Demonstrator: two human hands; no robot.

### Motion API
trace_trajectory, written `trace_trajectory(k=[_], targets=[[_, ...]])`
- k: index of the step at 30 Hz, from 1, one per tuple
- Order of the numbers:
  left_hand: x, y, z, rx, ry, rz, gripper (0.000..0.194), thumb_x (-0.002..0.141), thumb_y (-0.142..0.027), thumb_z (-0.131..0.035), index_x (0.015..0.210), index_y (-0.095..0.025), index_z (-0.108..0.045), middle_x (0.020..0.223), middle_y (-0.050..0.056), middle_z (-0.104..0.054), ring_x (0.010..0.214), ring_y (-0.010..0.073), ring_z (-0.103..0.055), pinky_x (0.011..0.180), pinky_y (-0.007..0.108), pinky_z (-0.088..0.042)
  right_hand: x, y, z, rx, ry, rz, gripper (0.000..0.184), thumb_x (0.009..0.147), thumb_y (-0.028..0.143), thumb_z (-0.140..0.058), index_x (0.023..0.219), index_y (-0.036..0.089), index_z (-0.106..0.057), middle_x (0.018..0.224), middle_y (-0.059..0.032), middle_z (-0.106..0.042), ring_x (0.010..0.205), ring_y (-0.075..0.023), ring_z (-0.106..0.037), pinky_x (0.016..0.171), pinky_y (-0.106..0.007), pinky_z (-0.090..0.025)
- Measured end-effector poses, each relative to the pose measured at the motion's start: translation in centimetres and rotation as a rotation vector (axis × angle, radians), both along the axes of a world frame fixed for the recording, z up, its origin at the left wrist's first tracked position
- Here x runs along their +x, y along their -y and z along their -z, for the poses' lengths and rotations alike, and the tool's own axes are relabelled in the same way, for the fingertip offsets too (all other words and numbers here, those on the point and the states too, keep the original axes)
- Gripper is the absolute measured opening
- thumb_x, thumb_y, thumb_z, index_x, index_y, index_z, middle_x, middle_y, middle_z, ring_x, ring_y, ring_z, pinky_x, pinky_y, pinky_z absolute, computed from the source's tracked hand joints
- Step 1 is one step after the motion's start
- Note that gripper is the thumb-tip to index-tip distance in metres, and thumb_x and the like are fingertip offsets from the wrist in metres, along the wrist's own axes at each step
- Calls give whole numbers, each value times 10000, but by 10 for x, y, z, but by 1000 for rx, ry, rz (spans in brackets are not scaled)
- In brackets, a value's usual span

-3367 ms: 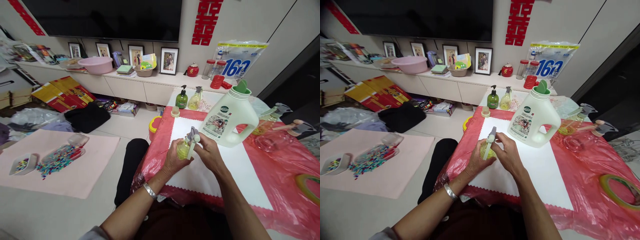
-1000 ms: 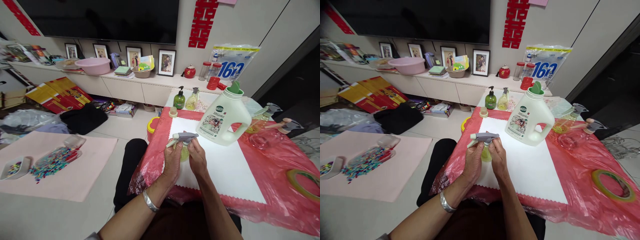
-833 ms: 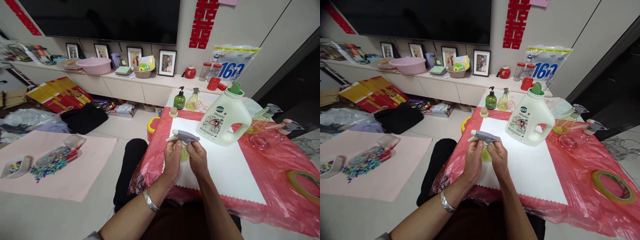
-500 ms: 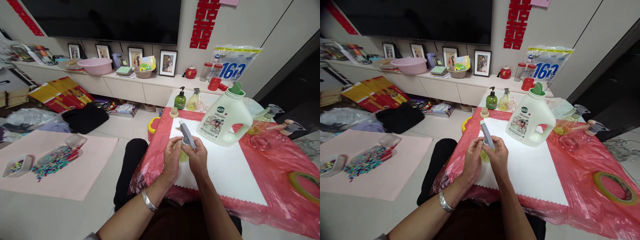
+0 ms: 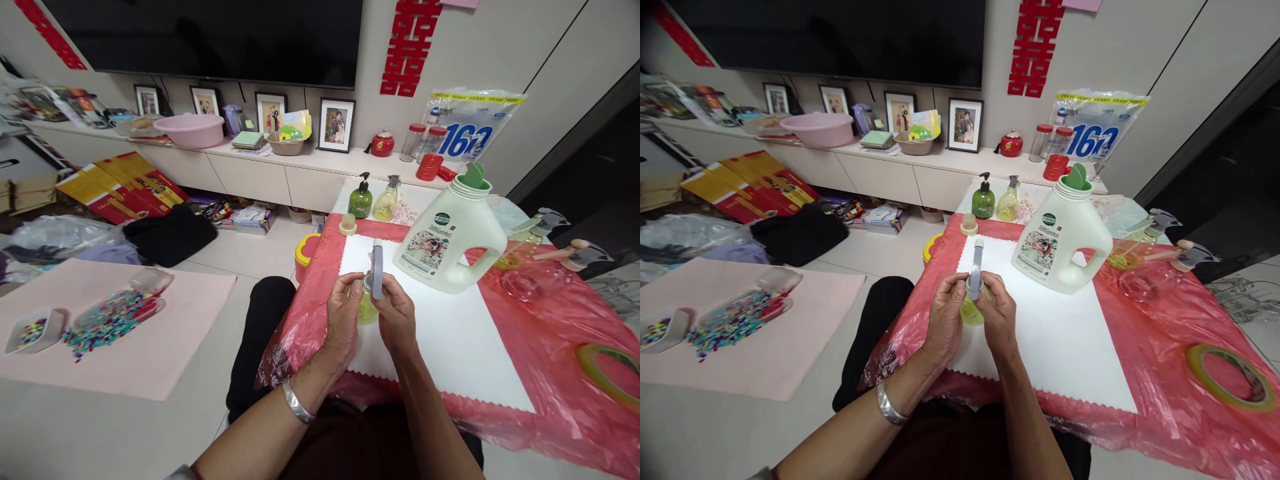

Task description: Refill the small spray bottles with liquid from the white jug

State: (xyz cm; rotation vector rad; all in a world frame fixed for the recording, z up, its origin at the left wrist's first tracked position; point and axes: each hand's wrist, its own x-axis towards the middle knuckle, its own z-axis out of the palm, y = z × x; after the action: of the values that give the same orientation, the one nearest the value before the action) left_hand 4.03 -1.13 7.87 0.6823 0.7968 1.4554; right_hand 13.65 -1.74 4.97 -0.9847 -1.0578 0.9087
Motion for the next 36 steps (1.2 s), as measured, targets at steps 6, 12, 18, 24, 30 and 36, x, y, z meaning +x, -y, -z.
trace_trajectory(k=[6,12,18,24,30,36], targets=[[-3,0,0,5,45,41,334,691,-443,-877,882,-203,-746,906,22,-729,882,180,-647,858,298,-488,-9,0,3,-26,-43,96,446,795,416,-810,1127,201,-603,1061,-58,-671,988,-201,-631,905,-357,-527],[-2,-2,3,-20,57,66,332,687,-417,-892,888,-198,-743,924,18,-741,893,173,-655,866,293,-484,-3,2,-4,12,50,17,389,922,515,-639,1162,214,-694,1294,-74,-596,1235,-241,-552,1092,-378,-437],[-1,-2,4,-23,84,37,349,686,-433,-896,894,-206,-732,923,11,-743,879,167,-663,861,294,-487,-4,2,-4,15,73,39,372,920,503,-639,1141,211,-704,1205,-69,-626,1183,-244,-569,1077,-397,-443],[-1,-2,4,-38,101,47,377,698,-482,-878,903,-198,-739,899,9,-731,872,162,-645,857,283,-477,-16,-1,2,-38,3,157,437,809,451,-776,1125,185,-632,1091,-82,-675,1022,-232,-642,948,-408,-528],[-1,-2,5,-39,107,64,361,705,-452,-882,912,-198,-732,919,11,-740,894,163,-657,872,285,-481,-12,3,1,-6,51,118,402,886,480,-698,1170,197,-669,1195,-78,-660,1159,-240,-599,1071,-406,-454],[-1,-2,7,-49,120,54,375,688,-452,-892,913,-203,-724,937,7,-738,868,151,-656,859,282,-487,-8,5,3,-32,75,88,381,949,518,-603,1115,197,-724,1172,-73,-678,1126,-244,-610,1032,-394,-473]])
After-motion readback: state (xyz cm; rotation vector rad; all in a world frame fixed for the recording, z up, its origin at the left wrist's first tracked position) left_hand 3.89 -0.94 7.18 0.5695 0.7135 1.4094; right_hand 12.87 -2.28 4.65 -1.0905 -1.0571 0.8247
